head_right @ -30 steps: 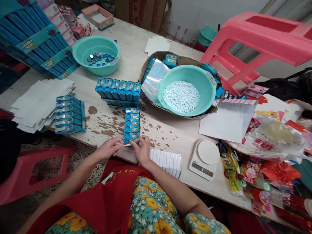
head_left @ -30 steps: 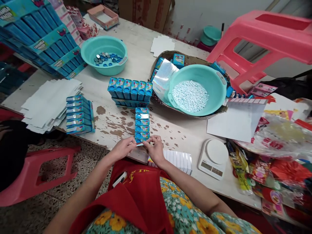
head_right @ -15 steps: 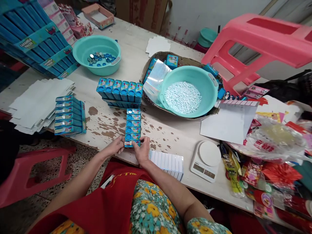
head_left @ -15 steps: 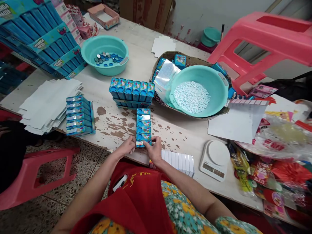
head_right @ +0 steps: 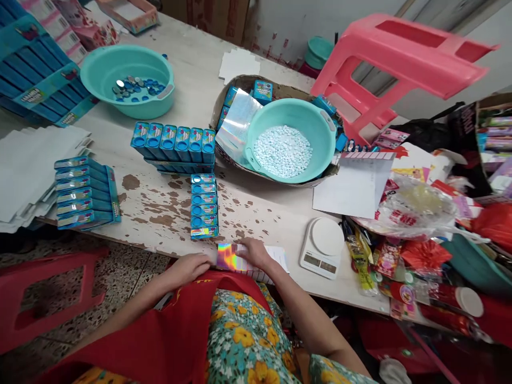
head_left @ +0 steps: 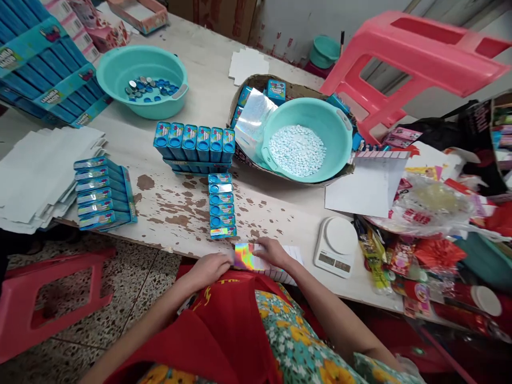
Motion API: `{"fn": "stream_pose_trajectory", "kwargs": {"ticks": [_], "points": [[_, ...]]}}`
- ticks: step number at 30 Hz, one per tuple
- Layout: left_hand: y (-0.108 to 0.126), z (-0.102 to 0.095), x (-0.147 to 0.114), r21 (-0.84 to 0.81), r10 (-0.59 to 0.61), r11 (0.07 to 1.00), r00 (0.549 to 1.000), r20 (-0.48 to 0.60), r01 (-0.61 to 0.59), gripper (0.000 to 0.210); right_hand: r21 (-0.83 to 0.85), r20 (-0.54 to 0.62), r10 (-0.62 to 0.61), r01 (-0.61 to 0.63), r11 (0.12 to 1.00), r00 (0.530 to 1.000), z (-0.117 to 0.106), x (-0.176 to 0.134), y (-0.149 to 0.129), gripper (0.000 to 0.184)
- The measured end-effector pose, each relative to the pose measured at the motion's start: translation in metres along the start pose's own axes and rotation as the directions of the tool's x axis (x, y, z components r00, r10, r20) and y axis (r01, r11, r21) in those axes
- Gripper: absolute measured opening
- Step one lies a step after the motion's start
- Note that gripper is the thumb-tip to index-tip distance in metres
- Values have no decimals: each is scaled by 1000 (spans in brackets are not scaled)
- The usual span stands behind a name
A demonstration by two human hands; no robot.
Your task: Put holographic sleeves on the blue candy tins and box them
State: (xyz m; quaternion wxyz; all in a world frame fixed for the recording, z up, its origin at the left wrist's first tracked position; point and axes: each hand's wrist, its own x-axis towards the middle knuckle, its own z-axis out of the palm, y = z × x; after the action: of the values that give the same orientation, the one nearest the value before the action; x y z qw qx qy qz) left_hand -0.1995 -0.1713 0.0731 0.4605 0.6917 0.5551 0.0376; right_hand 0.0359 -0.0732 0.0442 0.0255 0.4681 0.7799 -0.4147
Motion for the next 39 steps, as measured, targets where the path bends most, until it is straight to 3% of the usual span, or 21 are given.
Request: {"fn": "stream_pose_trajectory", "kwargs": {"ticks": [2,3,6,8,10,12,17,22,26,28,31,33,36,39], "points": [[16,5,18,-59,139,987,980,-144,-148,37,41,-7,-67,67,997,998,-1,-4,-4,19],[23,7,28,-45,139,987,970,-199,-151,39,43,-23,-96,97,994,995,-3,-6,-6,22],[37,12,53,26,-20,999,979,-202,26,31,-44,-72,-151,148,988,986,-5,-12,-9,25],[38,13,61,57,-107,991,979,-174,118,33,-138,-175,-143,119,983,974,-2,-15,-8,24],[35,14,64,74,-118,988,977,-179,133,35,-226,-319,-146,74,971,937,6,-19,-9,22],[31,15,65,77,-115,988,975,-190,132,36,-303,-379,-194,77,950,905,16,-22,-10,26],[26,18,68,69,-125,988,975,-183,139,37,-447,-253,-299,163,880,920,34,-33,-9,41],[25,19,74,16,-171,984,972,-163,176,36,-469,-168,-370,256,845,914,38,-40,0,47],[24,21,80,-69,-226,974,960,-163,217,34,-344,-173,-374,300,890,911,26,-43,-9,22],[24,21,82,-92,-241,969,957,-159,229,34,-226,-243,-287,234,946,926,14,-46,-20,13],[30,17,79,-133,-204,974,963,-173,182,35,85,-385,-63,103,991,921,-7,-50,-38,14],[38,10,71,-232,-89,972,966,-243,31,38,334,-423,93,60,941,901,-20,-50,-49,14],[52,-1,57,-429,63,880,945,-321,-204,38,609,-365,226,48,792,903,-33,-46,-62,19],[59,-10,43,-634,-10,757,968,-251,-157,25,730,-306,268,44,682,914,-35,-36,-73,23]]}}
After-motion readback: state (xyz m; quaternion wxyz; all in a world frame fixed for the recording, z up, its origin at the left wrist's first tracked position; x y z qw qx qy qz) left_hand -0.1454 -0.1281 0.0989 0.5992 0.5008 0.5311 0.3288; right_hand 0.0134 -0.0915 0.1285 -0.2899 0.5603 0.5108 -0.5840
